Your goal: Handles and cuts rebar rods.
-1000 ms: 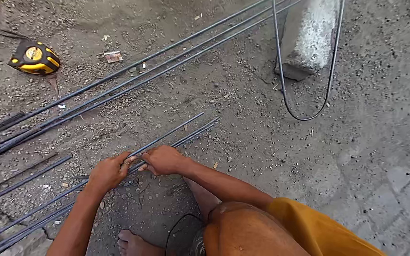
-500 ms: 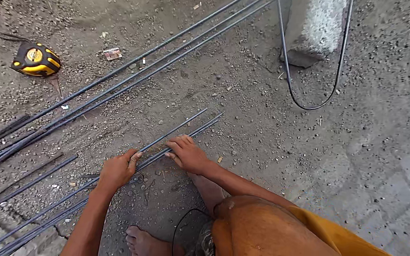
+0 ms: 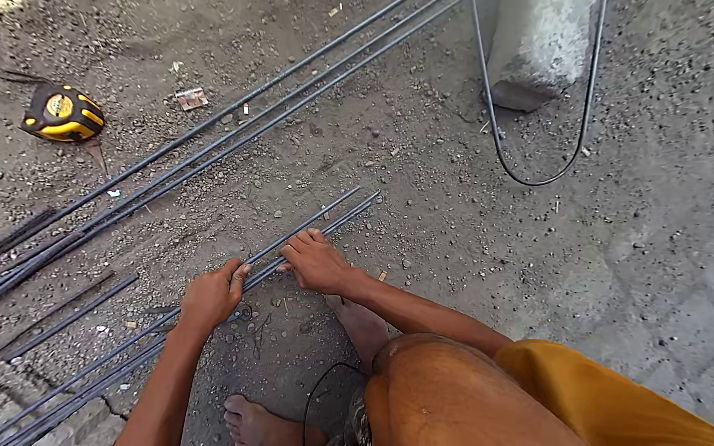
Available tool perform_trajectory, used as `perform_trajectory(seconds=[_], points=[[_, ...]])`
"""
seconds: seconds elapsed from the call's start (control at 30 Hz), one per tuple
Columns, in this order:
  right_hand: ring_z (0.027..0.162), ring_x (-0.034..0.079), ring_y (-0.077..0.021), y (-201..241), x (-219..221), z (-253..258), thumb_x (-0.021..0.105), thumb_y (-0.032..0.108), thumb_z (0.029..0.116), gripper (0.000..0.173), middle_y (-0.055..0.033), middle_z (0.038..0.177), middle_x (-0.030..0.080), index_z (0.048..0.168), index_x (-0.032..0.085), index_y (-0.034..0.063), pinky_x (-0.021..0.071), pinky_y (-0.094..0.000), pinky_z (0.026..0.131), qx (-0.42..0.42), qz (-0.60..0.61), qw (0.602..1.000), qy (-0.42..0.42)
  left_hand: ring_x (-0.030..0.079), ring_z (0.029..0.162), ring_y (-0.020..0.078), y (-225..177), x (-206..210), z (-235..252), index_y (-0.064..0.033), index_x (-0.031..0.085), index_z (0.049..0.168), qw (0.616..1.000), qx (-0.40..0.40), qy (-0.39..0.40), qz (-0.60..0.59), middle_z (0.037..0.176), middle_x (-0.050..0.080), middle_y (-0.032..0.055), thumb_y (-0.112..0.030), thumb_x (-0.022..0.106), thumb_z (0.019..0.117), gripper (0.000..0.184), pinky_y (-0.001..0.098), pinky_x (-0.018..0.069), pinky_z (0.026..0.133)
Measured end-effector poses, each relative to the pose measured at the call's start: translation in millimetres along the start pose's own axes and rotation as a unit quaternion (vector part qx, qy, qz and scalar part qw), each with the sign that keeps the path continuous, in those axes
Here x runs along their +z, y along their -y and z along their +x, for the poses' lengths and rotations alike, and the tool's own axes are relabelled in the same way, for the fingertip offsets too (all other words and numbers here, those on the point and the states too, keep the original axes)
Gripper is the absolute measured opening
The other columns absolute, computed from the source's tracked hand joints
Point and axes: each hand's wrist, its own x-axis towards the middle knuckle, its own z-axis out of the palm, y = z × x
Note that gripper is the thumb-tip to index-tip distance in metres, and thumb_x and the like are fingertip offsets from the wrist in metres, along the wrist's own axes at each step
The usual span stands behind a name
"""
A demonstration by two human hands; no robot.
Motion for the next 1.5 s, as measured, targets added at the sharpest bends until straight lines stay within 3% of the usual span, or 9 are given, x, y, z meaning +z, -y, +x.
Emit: perform_trajectory(seconds=[0.17, 0.37, 0.67, 0.9, 1.03, 1.13, 1.23, 1.37, 1.5], points=[[0.113, 0.061, -0.0289, 6.1, -7.6, 0.4, 0.046, 0.037, 0.1092, 0.039, -0.0118, 0.110, 0.068, 0.117, 0.069, 0.0062, 0.0396, -0.0482, 0.108, 0.031, 0.048, 0.996, 0.064, 0.068, 0.077, 0.0462, 0.8, 2.2, 1.4, -0.0038, 0.066, 0.108, 1.000, 0.003, -0.017, -0.014, 0.078, 0.067, 0.0225, -0.046, 0.028, 0.1108, 0.057, 0.0650, 0.0481, 0.065], [0.118, 0.060, -0.0312, 27.9, -23.3, 26.2, 0.048, 0.023, 0.1088, 0.030, -0.0165, 0.116, 0.067, 0.115, 0.067, 0.0004, 0.0430, -0.0457, 0.104, 0.072, 0.098, 0.982, 0.144, 0.070, 0.098, 0.0408, 3.7, 13.2, 2.3, -0.0027, 0.070, 0.109, 0.996, 0.027, -0.071, -0.049, 0.104, 0.072, 0.0197, -0.045, 0.028, 0.1099, 0.059, 0.0646, 0.0509, 0.079], [0.113, 0.063, -0.0334, 34.2, 8.0, 16.9, 0.047, 0.019, 0.1084, 0.031, -0.0179, 0.109, 0.069, 0.108, 0.069, -0.0023, 0.0455, -0.0458, 0.102, 0.032, 0.127, 0.991, 0.040, 0.067, 0.077, 0.0384, 5.0, 1.7, 5.4, -0.0052, 0.068, 0.111, 0.997, 0.009, 0.015, -0.078, 0.080, 0.067, 0.0172, -0.041, 0.028, 0.1107, 0.054, 0.0627, 0.0481, 0.070], [0.121, 0.063, -0.0317, 23.1, -5.2, 20.3, 0.044, 0.030, 0.1112, 0.040, -0.0180, 0.119, 0.070, 0.116, 0.069, -0.0017, 0.0454, -0.0450, 0.108, -0.001, 0.132, 0.986, 0.101, 0.064, 0.070, 0.0318, 6.7, -2.3, 5.1, -0.0077, 0.069, 0.106, 0.996, 0.025, 0.010, -0.089, 0.073, 0.064, 0.0117, -0.042, 0.029, 0.1098, 0.053, 0.0580, 0.0465, 0.065], [0.115, 0.064, -0.0307, 9.0, -16.0, 13.4, 0.046, 0.033, 0.1102, 0.039, -0.0160, 0.113, 0.070, 0.113, 0.069, 0.0014, 0.0471, -0.0462, 0.102, 0.026, 0.084, 0.991, 0.102, 0.067, 0.074, 0.0387, 7.3, 0.4, 5.5, -0.0069, 0.068, 0.109, 0.997, 0.027, 0.028, -0.065, 0.076, 0.066, 0.0166, -0.045, 0.027, 0.1098, 0.057, 0.0629, 0.0472, 0.066], [0.111, 0.066, -0.0290, 5.7, -11.1, 3.9, 0.050, 0.033, 0.1086, 0.036, -0.0134, 0.109, 0.071, 0.112, 0.071, 0.0033, 0.0485, -0.0440, 0.101, 0.005, 0.081, 0.996, 0.032, 0.066, 0.074, 0.0403, 8.5, 2.0, 5.4, -0.0039, 0.065, 0.109, 0.997, 0.037, 0.052, -0.039, 0.077, 0.065, 0.0174, -0.066, 0.031, 0.1013, 0.072, 0.0638, 0.0482, 0.066], [0.115, 0.064, -0.0265, 4.9, -2.2, -8.7, 0.063, 0.035, 0.1016, 0.031, -0.0096, 0.117, 0.070, 0.118, 0.072, 0.0099, 0.0470, -0.0437, 0.106, -0.010, 0.046, 0.991, -0.127, 0.068, 0.078, 0.0395, 9.1, -5.0, 4.4, -0.0032, 0.065, 0.118, 0.995, 0.041, 0.087, -0.028, 0.084, 0.068, 0.0175, -0.081, 0.054, 0.0846, 0.086, 0.0642, 0.0515, 0.070], [0.135, 0.053, -0.0273, -9.9, 4.7, -10.7, 0.063, 0.053, 0.0978, 0.058, -0.0099, 0.138, 0.063, 0.139, 0.061, 0.0115, 0.0361, -0.0477, 0.117, 0.014, -0.007, 0.995, -0.095, 0.068, 0.080, 0.0463, 0.3, -2.5, 6.0, -0.0006, 0.063, 0.115, 0.994, 0.013, 0.108, 0.023, 0.083, 0.067, 0.0237, -0.057, 0.063, 0.0969, 0.059, 0.0664, 0.0511, 0.073], [0.115, 0.062, -0.0252, -20.9, 3.6, -1.0, 0.060, 0.053, 0.0997, 0.048, -0.0080, 0.114, 0.068, 0.122, 0.067, 0.0105, 0.0352, -0.0475, 0.114, -0.001, -0.022, 0.999, -0.049, 0.068, 0.084, 0.0475, -7.3, -5.7, 7.7, 0.0002, 0.061, 0.110, 0.990, -0.007, 0.130, 0.047, 0.082, 0.066, 0.0253, -0.045, 0.058, 0.1033, 0.046, 0.0660, 0.0507, 0.074]])
